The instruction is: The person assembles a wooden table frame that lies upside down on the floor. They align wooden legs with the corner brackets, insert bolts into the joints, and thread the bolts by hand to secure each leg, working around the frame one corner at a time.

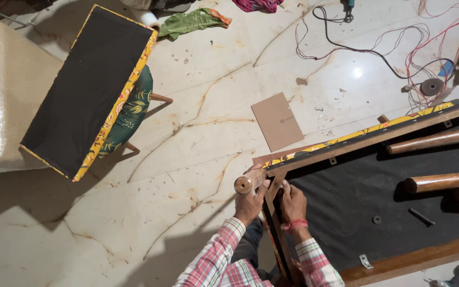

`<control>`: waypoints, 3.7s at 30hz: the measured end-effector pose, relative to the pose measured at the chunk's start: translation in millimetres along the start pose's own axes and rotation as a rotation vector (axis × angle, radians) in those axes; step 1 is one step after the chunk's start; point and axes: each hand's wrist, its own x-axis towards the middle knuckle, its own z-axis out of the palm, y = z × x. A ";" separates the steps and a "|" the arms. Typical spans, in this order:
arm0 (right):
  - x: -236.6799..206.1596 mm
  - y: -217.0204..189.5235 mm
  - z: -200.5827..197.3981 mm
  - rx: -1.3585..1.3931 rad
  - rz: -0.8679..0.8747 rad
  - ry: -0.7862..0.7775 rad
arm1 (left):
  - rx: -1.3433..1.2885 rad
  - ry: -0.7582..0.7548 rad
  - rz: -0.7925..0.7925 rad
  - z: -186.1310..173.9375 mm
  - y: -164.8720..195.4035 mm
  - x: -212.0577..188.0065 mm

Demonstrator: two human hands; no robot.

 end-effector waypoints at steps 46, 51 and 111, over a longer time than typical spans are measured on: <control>-11.9 -13.1 6.9 0.144 -0.130 0.058 | -0.190 0.050 0.050 0.7 1.0 1.1; -2.3 -11.2 5.9 -0.222 -0.141 0.100 | -0.132 0.057 0.077 -0.3 4.4 1.4; -13.9 -4.5 20.1 0.219 -0.030 0.000 | -0.072 0.083 0.108 -7.5 -7.0 1.0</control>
